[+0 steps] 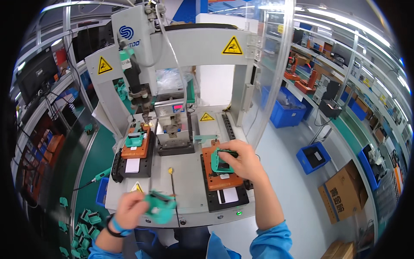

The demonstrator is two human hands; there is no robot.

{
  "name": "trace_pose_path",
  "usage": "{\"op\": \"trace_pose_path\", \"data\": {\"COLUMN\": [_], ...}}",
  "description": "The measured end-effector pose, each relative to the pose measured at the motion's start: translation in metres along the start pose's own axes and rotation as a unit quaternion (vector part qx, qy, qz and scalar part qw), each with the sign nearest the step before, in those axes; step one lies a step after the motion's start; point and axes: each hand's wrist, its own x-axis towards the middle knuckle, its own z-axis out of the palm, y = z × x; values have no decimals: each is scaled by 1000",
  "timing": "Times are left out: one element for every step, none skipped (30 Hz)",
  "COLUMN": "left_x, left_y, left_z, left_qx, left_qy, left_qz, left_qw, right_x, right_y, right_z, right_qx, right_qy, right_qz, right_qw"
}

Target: The worker takes green plastic housings from a conveyor belt, places them into an automated assembly machine for processing, and then returns the processed parts to the belt.

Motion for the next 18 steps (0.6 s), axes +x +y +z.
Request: {"op": "trace_pose_path", "data": {"left_x": [-22,-41,-71,-95,-119,-143,-162,-183,-209,-243,-278,-305,-334,-369,-400,-421,-443,-453], "left_y": [-4,2,-6,-8,-10,-14,-19,-22,-26,-31,-51,-61,-70,-81,-92,-96,-99,-112], "left_z": [-19,-39,-68,-89,-108,-127,-145,-161,-175,-192,-217,-227,-232,-246,-257,-261,-261,-274], "left_qx": [-9,-12,26,68,108,81,52,61,74,103,103,105,112,131,151,142,167,129], "left_qy": [63,116,175,254,329,380,425,475,529,562,592,663,731,732,735,777,781,827], "left_qz": [22,-10,-26,-25,-26,-31,-33,-32,-30,-31,-29,-35,-41,-54,-67,-98,-153,-154], "left_qw": [998,993,984,965,938,921,903,877,845,820,799,741,672,666,658,606,582,526], "right_x": [9,13,16,19,21,21,19,19,22,22,13,10,6,-2,-5,-14,-18,-26], "right_y": [10,23,25,24,21,13,11,12,12,10,14,21,18,10,2,8,18,20], "right_z": [5,7,7,7,8,8,7,11,19,23,19,21,24,32,36,40,37,30], "right_qx": [-46,-110,-107,-110,-113,-144,-177,-206,-233,-221,-178,-128,-182,-193,-205,-205,-219,-247], "right_qy": [-68,-110,-118,-127,-137,-142,-146,-155,-166,-165,-159,-162,-172,-148,-138,-109,-99,-111], "right_qz": [7,-63,-69,-73,-76,-71,-68,-69,-79,-76,-57,-51,-26,18,51,71,42,38], "right_qw": [997,986,985,983,981,977,971,964,955,958,969,977,968,970,968,970,970,962]}}
